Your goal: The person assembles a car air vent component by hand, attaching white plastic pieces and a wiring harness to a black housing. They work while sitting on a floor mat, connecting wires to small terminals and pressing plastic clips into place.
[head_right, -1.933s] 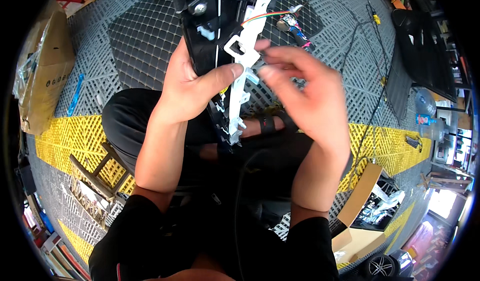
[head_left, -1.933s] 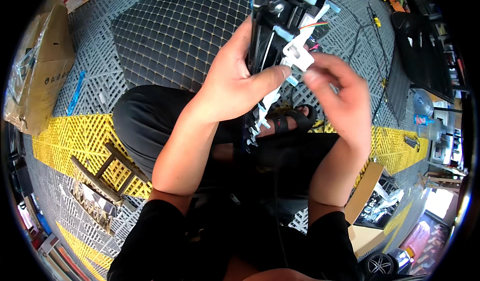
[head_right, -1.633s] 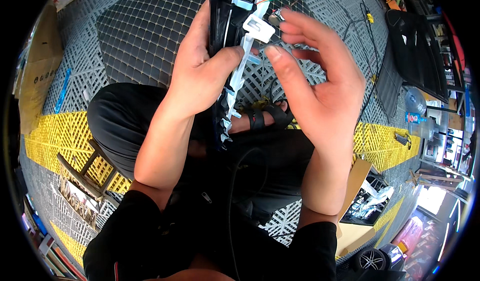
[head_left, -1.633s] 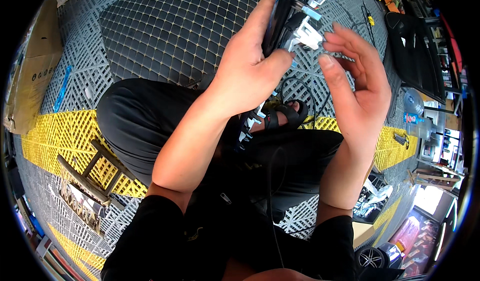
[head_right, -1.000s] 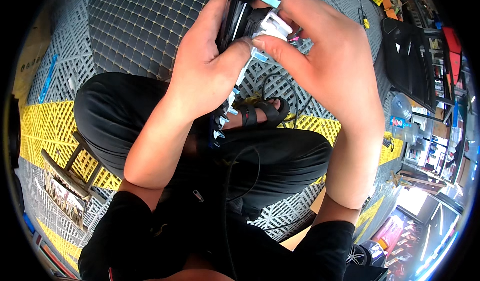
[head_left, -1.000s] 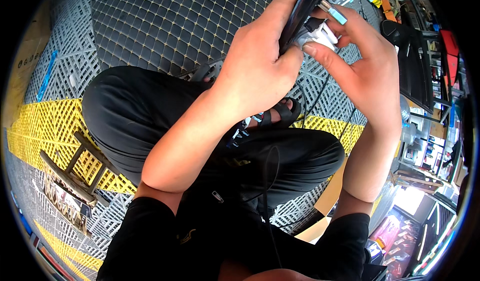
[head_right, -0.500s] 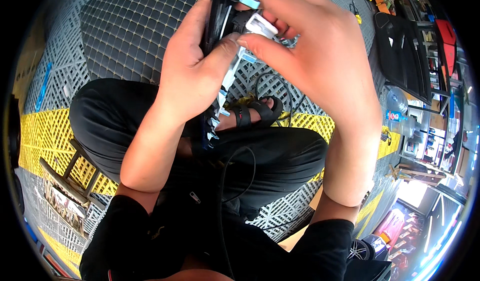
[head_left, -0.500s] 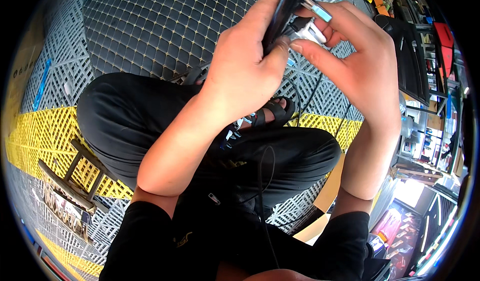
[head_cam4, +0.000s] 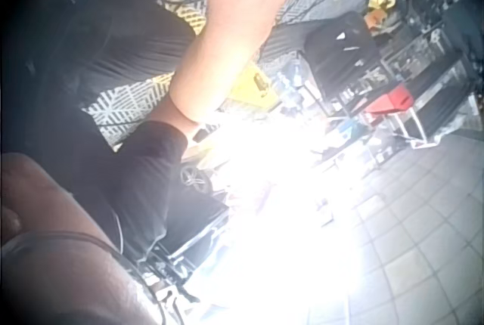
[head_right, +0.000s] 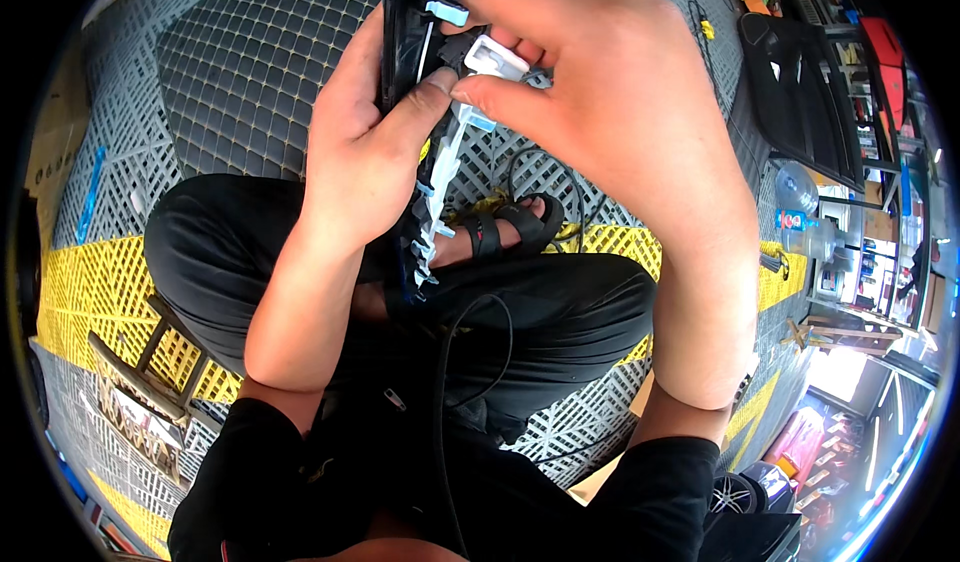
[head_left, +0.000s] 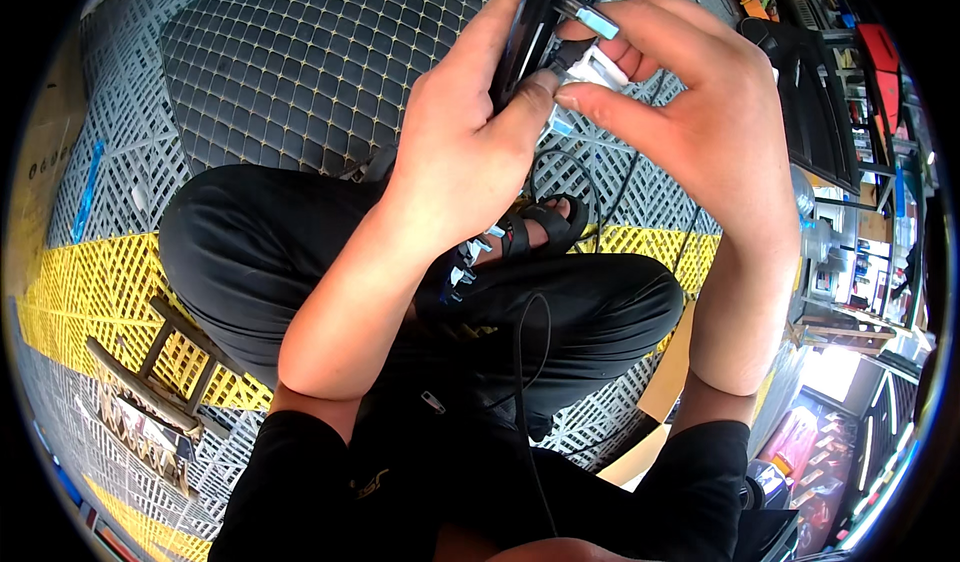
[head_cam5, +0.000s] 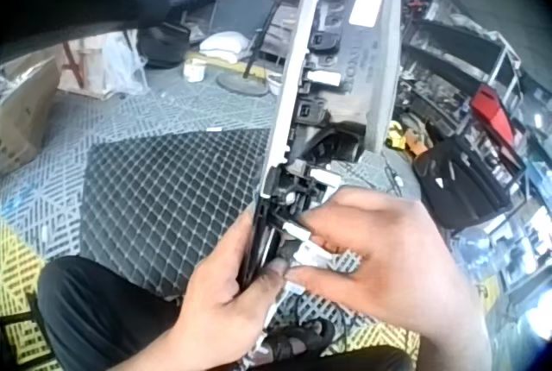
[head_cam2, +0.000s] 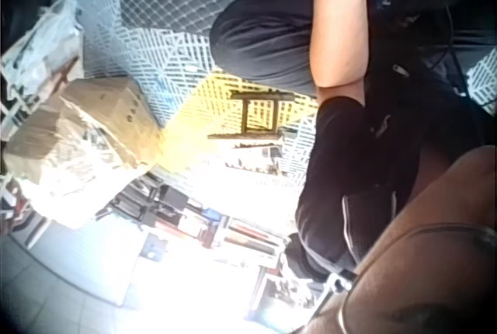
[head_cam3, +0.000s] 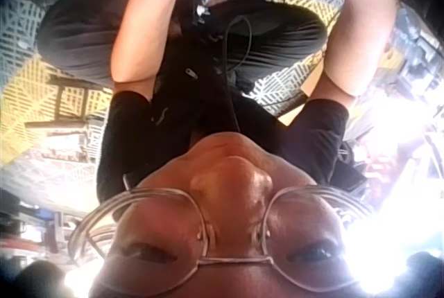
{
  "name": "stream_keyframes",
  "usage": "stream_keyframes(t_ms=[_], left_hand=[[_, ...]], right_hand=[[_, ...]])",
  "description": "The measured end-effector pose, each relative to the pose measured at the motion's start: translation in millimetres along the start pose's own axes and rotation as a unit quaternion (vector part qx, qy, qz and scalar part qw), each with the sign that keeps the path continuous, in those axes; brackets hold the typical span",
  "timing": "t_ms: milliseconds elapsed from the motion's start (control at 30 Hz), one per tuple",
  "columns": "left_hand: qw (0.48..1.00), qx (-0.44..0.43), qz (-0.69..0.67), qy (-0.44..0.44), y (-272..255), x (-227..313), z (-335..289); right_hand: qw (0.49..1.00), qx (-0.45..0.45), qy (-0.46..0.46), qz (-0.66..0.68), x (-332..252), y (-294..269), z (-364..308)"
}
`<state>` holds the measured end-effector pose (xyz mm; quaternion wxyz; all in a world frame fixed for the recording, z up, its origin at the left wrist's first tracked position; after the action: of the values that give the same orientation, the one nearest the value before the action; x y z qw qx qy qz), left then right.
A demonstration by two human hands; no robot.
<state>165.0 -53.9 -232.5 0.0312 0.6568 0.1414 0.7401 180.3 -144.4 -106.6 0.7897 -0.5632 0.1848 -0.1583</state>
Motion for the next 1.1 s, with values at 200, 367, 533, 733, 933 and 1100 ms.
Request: stream_keyframes(t_ms=[200, 367, 533, 733, 933, 1100], left_hand=[[0.999, 0.012, 0.043, 0.019, 0, 9, -4], [0.997, 0.018, 0.07, 0.012, -1, 13, -9], [0.994, 0.033, 0.095, 0.048, -1, 15, -6], [0.992, 0.029, 0.1, 0.065, 1, 16, -9], [1.0, -0.009, 0.003, 0.001, 1, 8, -12], [1.0, -0.016, 0.003, -0.012, -5, 24, -35]], right_hand=[[1.0, 0.0, 0.004, 0.023, -1, 0, 0], [1.0, -0.015, 0.014, 0.008, 1, 2, -5], [1.0, -0.011, 0.01, 0.003, 6, 2, -9], [0.996, 0.008, 0.047, 0.079, 13, 3, -16], [0.996, 0.047, 0.001, 0.075, -4, -3, -12], [0.992, 0.081, 0.021, 0.097, -23, -7, -20]])
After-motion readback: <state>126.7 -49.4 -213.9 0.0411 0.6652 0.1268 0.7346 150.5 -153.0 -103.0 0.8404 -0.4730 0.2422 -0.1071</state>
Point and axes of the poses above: each hand's wrist, its own z-axis towards the middle knuckle, its own y-axis out of the palm, x = y × z, the point moved 10 cm from there along z, towards the middle knuckle, and after that the axes turned 10 degrees about -y, right-handed, at the moved point
